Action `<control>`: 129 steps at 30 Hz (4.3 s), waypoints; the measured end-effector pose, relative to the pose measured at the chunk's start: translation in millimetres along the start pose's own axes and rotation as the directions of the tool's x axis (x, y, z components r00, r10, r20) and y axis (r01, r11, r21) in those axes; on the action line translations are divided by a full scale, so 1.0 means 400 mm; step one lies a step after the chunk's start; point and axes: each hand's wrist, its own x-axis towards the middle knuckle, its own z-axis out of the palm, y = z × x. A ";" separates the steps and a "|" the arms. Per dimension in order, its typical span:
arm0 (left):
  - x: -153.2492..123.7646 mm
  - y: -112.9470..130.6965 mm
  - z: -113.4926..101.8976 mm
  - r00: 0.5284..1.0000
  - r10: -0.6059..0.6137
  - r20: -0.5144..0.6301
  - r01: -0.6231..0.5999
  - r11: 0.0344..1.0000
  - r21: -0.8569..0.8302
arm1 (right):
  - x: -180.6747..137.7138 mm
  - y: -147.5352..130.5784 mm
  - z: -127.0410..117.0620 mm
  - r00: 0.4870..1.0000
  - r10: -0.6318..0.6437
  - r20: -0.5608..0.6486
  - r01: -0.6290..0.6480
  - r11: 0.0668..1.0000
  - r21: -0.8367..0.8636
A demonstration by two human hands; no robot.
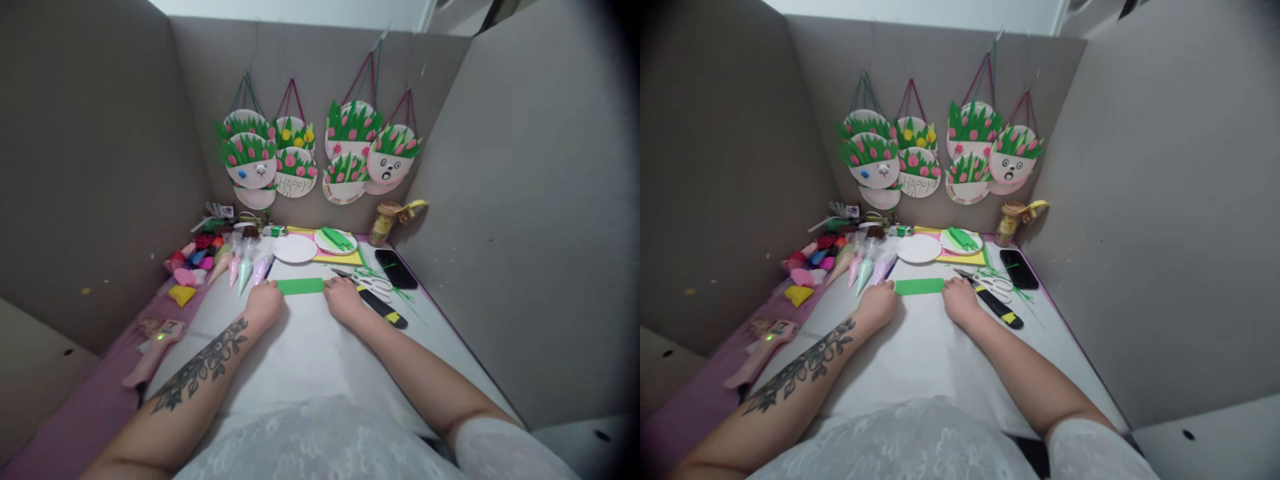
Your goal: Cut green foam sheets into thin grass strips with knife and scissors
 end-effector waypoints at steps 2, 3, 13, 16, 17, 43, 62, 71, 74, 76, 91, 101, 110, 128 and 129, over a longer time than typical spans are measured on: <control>-0.001 -0.006 0.002 1.000 -0.026 -0.001 0.026 1.000 -0.012 | -0.004 -0.007 -0.006 0.998 0.050 -0.039 -0.049 0.998 0.034; -0.002 -0.008 0.003 0.999 -0.032 0.000 0.032 0.999 -0.016 | -0.006 -0.014 -0.009 0.995 0.065 -0.076 -0.060 0.996 0.062; -0.014 0.019 -0.002 0.996 -0.033 -0.087 0.029 0.998 -0.047 | 0.004 -0.128 0.017 0.983 -0.185 -0.007 0.174 0.908 0.382; -0.007 0.044 0.015 0.986 0.110 -0.124 -0.125 0.984 -0.123 | 0.007 -0.132 0.018 0.987 -0.162 -0.021 0.157 0.902 0.402; -0.004 0.050 0.022 0.984 0.136 -0.112 -0.151 0.979 -0.139 | 0.007 -0.132 0.015 0.987 -0.157 -0.028 0.155 0.901 0.405; -0.013 -0.008 -0.006 0.991 -0.110 -0.073 0.110 0.994 -0.004 | -0.095 0.087 -0.031 0.935 0.355 0.011 -0.345 0.898 0.272; 0.079 0.037 0.018 0.999 -0.032 -0.007 0.029 0.968 -0.248 | -0.113 0.221 -0.005 0.958 0.258 0.128 -0.285 0.914 0.289; 0.098 0.026 0.047 0.997 0.021 -0.074 -0.047 0.927 -0.372 | -0.110 0.213 0.010 0.974 0.177 0.143 -0.206 0.952 0.225; 0.099 0.016 0.052 0.991 0.092 -0.096 -0.124 0.900 -0.417 | -0.109 0.211 0.009 0.982 0.161 0.101 -0.181 0.953 0.244; 0.099 0.011 0.055 0.986 0.138 -0.096 -0.166 0.892 -0.420 | -0.107 0.211 0.011 0.981 0.179 0.080 -0.194 0.946 0.260; 0.096 0.006 0.063 0.978 0.194 -0.074 -0.208 0.905 -0.372 | -0.098 0.219 0.027 0.946 0.305 0.110 -0.304 0.714 0.630; 0.090 0.012 0.050 0.981 0.183 -0.060 -0.191 0.892 -0.409 | -0.102 0.218 0.031 0.973 0.232 0.001 -0.183 0.764 0.619; 0.091 0.015 0.047 0.996 0.092 -0.022 -0.088 0.808 -0.583 | -0.071 0.214 0.061 0.995 0.080 -0.061 -0.064 0.972 0.228; 0.098 0.035 0.031 0.995 -0.034 0.093 0.084 0.784 -0.615 | -0.084 0.208 0.033 0.999 0.039 -0.016 -0.035 0.979 0.200; 0.098 0.035 0.032 0.995 -0.035 0.095 0.087 0.781 -0.619 | -0.086 0.208 0.033 0.999 0.045 -0.013 -0.042 0.978 0.203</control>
